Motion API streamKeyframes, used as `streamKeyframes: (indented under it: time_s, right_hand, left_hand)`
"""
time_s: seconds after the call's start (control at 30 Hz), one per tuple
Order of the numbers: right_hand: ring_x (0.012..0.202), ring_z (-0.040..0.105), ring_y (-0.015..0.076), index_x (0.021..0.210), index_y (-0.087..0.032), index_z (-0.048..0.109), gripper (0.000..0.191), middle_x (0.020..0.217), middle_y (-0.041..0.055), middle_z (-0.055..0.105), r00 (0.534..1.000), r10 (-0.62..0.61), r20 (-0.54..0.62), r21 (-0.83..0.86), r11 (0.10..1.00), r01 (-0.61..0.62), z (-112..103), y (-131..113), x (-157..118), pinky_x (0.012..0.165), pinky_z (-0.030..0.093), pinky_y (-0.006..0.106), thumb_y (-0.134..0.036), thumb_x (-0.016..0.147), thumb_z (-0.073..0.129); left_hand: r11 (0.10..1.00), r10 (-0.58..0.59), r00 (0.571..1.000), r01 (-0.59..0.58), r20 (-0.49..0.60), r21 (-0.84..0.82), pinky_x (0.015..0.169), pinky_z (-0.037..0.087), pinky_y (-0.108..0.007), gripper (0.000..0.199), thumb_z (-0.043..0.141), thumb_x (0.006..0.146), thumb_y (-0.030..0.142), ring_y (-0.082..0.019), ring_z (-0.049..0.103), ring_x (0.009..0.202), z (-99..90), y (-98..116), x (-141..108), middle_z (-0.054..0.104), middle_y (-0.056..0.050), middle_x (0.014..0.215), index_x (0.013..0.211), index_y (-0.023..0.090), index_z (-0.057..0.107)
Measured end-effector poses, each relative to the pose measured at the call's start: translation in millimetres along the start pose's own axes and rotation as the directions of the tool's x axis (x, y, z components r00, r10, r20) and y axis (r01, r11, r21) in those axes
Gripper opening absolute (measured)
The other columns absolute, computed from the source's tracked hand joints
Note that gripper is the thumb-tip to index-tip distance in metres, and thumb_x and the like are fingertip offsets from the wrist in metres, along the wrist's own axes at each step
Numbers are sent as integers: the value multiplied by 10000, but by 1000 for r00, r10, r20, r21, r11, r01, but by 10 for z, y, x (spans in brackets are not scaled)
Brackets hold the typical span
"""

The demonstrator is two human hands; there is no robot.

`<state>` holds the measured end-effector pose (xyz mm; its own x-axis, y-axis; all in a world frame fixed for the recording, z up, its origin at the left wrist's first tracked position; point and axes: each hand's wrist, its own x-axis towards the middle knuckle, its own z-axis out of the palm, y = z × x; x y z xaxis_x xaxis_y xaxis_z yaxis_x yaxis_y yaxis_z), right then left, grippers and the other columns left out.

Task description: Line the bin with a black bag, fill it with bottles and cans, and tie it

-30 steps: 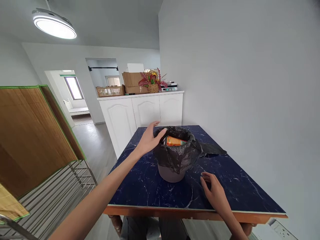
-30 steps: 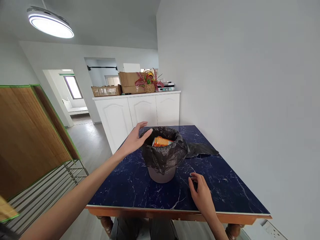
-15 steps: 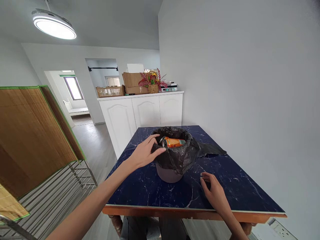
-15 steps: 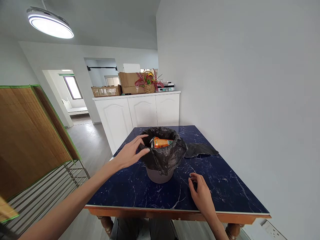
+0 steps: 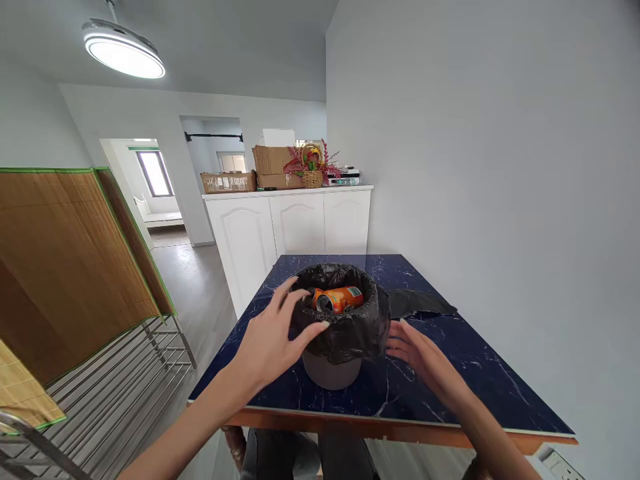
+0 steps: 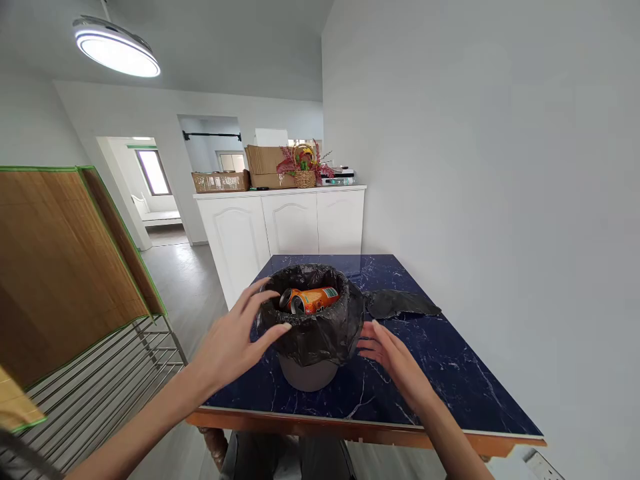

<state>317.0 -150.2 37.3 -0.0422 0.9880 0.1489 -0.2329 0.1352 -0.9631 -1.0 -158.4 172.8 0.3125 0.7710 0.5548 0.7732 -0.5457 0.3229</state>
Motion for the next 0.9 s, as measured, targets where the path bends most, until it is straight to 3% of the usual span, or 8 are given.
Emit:
streamKeyframes:
  time_s: [0.13, 0.17, 0.23, 0.3, 0.37, 0.53, 0.73, 0.9]
  right_hand:
    - [990, 777, 262, 1104, -246, 769, 466, 1107, 112, 804, 987, 76, 145, 103, 990, -91, 165, -444, 282, 823, 638, 378, -674, 963, 651]
    - [940, 779, 242, 1081, -249, 764, 446, 1065, 96, 812, 984, 98, 146, 96, 989, -113, 189, -518, 347, 780, 632, 347, -666, 951, 672]
    - [853, 773, 211, 1038, -247, 765, 392, 995, 71, 821, 982, 145, 120, 84, 984, -155, 220, -640, 457, 715, 617, 300, -616, 911, 742]
    - [799, 766, 200, 1001, -238, 776, 328, 950, 59, 827, 980, 178, 84, 78, 980, -185, 237, -745, 537, 680, 613, 282, -528, 853, 820]
    - [776, 764, 203, 970, -230, 785, 283, 933, 57, 830, 981, 185, 64, 65, 980, -189, 242, -854, 595, 669, 618, 284, -456, 815, 857]
    - [738, 752, 203, 916, -225, 756, 235, 847, 38, 813, 992, 118, 51, 16, 993, -119, 233, -1164, 691, 652, 614, 291, -417, 811, 842]
    - [636, 686, 186, 812, -217, 686, 235, 697, 11, 738, 1000, 11, 22, -31, 999, -10, 280, -1474, 819, 595, 576, 296, -418, 804, 807]
    - [573, 573, 123, 768, -209, 648, 233, 678, -17, 664, 993, -99, -64, -51, 994, 96, 303, -1654, 906, 536, 506, 247, -359, 753, 826]
  left_hand:
    - [911, -295, 951, 251, -90, -326, 928, 590, -454, 591, 533, 1004, 689, -309, 708, 1164, 29, -402, -4, 617, -165, 1406, 1388, 240, 514]
    - [844, -391, 920, 345, -31, -411, 908, 593, -438, 635, 534, 978, 741, -303, 718, 1126, 70, -530, 6, 658, -165, 1314, 1332, 214, 544]
    - [643, -523, 823, 552, 223, -531, 845, 607, -407, 741, 548, 884, 863, -302, 737, 1049, 173, -755, 29, 707, -157, 1157, 1169, 183, 627]
    - [407, -495, 697, 713, 518, -570, 806, 621, -392, 795, 575, 784, 940, -298, 749, 990, 278, -891, 58, 731, -148, 1046, 992, 179, 677]
    - [242, -399, 649, 756, 648, -608, 767, 628, -385, 760, 661, 723, 930, -278, 754, 899, 348, -924, 107, 748, -133, 949, 874, 186, 691]
    - [158, -401, 799, 542, 448, -826, 675, 606, -311, 451, 922, 675, 593, -217, 734, 780, 255, -791, 364, 783, -86, 894, 851, 225, 730]
    - [173, -419, 866, 373, 275, -911, 552, 539, -258, 220, 869, 693, 288, -151, 653, 631, -87, -600, 766, 733, -35, 762, 787, 201, 691]
    - [206, -400, 906, 233, 136, -950, 511, 455, -210, 279, 861, 668, 195, -75, 520, 547, -233, -348, 1028, 607, 34, 678, 701, 201, 584]
